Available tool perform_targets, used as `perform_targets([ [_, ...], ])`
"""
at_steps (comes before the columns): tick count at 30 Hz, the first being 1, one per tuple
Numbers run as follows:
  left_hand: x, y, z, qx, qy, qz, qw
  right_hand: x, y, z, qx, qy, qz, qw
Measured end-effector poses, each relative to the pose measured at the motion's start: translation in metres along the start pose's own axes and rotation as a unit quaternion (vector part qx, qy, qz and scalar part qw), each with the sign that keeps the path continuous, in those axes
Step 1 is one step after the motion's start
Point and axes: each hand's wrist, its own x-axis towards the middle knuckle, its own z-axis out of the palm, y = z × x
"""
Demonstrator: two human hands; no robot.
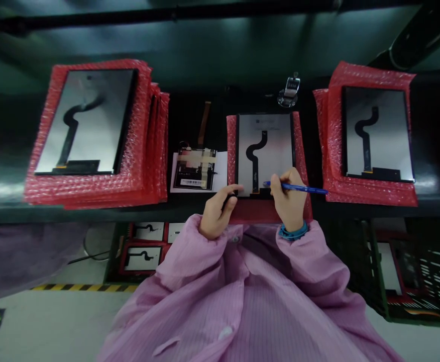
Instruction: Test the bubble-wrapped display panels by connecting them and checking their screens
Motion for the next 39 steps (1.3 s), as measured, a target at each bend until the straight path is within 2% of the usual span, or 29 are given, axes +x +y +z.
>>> perform_targets([
  [5, 0.0, -0.002, 0.001, -0.02, 0.016, -0.012, 1.0, -0.001, -0.001, -0.002, -0.064, -0.013, -0.042, 0.997],
  [14, 0.001, -0.001, 0.001, -0.036, 0.009, -0.016, 0.999, 0.002, 0.0, 0.0, -0.143, -0.034, -0.084, 0.986],
  [17, 0.001, -0.001, -0.002, -0.041, 0.005, -0.003, 0.999, -0.003, -0.001, -0.001, -0.093, 0.012, -0.068, 0.993],
  [20, 0.002, 0.0, -0.006, -0.069, -0.02, 0.01, 0.997, -0.015, -0.007, -0.001, 0.054, 0.072, -0.014, 0.996],
  [22, 0.002, 0.001, -0.01, -0.094, -0.047, 0.009, 0.994, -0.026, -0.015, 0.0, 0.164, 0.042, 0.034, 0.985],
  [26, 0.004, 0.001, -0.014, -0.13, -0.085, 0.021, 0.988, -0.044, -0.03, 0.007, 0.301, -0.077, 0.096, 0.946],
  [28, 0.004, 0.0, -0.015, -0.133, -0.095, 0.036, 0.986, -0.048, -0.033, 0.012, 0.312, -0.089, 0.111, 0.939],
  [33, 0.004, -0.003, -0.014, -0.119, -0.118, 0.046, 0.985, -0.048, -0.032, 0.016, 0.277, -0.113, 0.132, 0.945],
  [39, 0.0, -0.005, -0.011, -0.164, -0.123, 0.028, 0.978, -0.049, -0.035, 0.014, 0.233, -0.138, 0.099, 0.958],
])
